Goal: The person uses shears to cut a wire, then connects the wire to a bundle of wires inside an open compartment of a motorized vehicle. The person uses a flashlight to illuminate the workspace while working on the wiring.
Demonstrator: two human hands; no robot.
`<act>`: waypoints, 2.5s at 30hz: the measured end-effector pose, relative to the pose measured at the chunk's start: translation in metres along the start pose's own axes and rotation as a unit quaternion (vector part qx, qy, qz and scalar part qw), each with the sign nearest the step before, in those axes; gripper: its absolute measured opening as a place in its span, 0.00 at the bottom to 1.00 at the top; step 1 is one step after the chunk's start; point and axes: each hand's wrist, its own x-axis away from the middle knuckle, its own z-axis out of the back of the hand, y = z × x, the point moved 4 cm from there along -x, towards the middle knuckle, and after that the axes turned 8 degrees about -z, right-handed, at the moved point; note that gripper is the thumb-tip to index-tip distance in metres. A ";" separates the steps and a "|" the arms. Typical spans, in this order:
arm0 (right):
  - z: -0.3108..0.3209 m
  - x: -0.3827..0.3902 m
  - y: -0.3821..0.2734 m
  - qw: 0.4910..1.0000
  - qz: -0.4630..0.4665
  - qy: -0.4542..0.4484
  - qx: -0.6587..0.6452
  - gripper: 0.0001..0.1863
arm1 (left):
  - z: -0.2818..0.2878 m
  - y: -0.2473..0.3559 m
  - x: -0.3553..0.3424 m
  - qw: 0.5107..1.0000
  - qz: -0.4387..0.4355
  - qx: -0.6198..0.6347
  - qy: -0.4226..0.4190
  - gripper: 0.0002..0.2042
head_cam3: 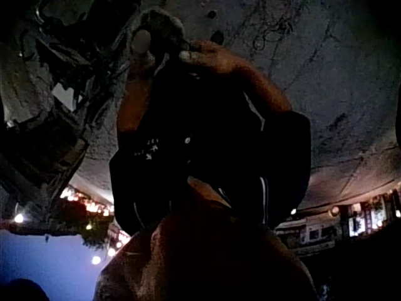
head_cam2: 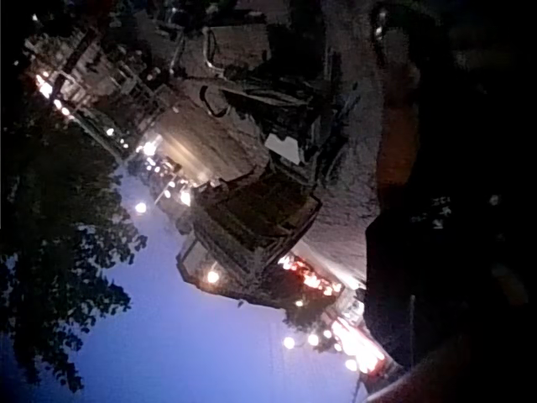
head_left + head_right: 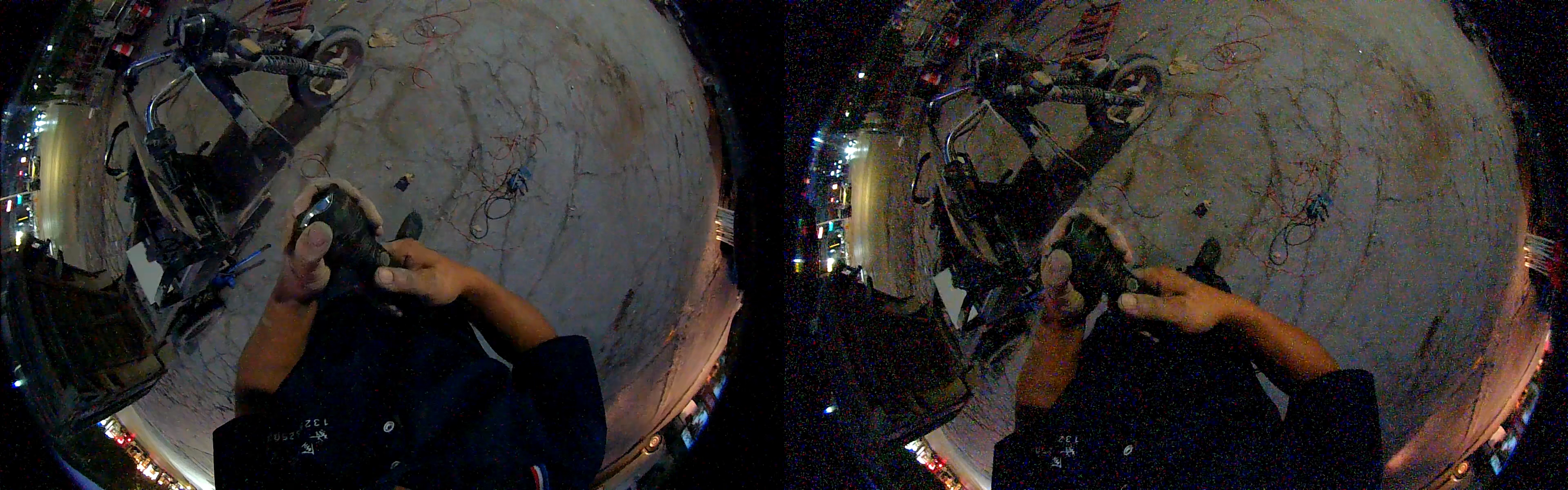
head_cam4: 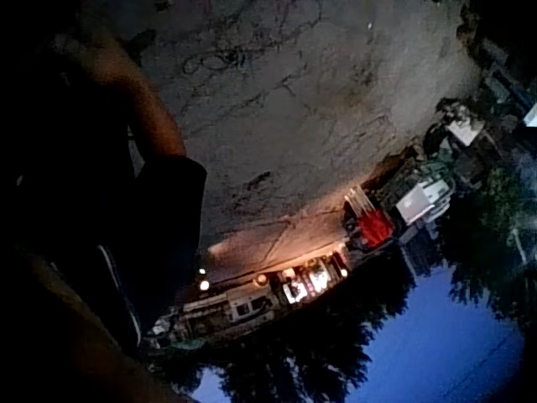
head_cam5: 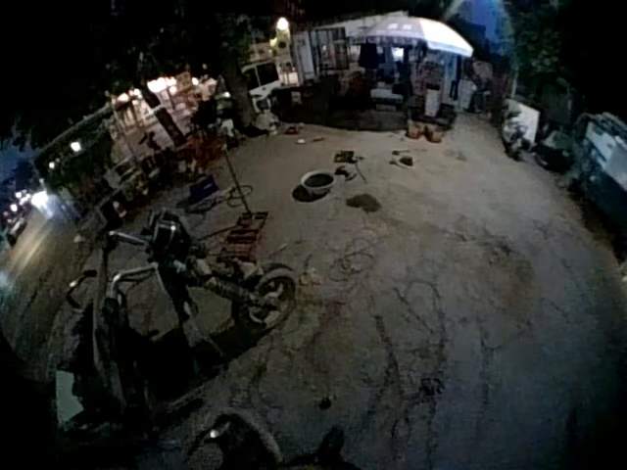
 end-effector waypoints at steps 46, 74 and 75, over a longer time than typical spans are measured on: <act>-0.018 -0.017 -0.001 0.992 -0.006 0.113 -0.048 0.23 | 0.037 0.026 0.030 0.969 0.006 -0.230 0.093 0.30; -0.004 -0.005 0.003 0.971 0.028 0.192 0.143 0.26 | 0.059 -0.013 0.057 0.955 0.039 0.005 0.293 0.09; -0.003 -0.005 0.004 0.970 0.034 0.194 0.144 0.26 | 0.052 -0.012 0.053 0.961 0.039 0.014 0.272 0.08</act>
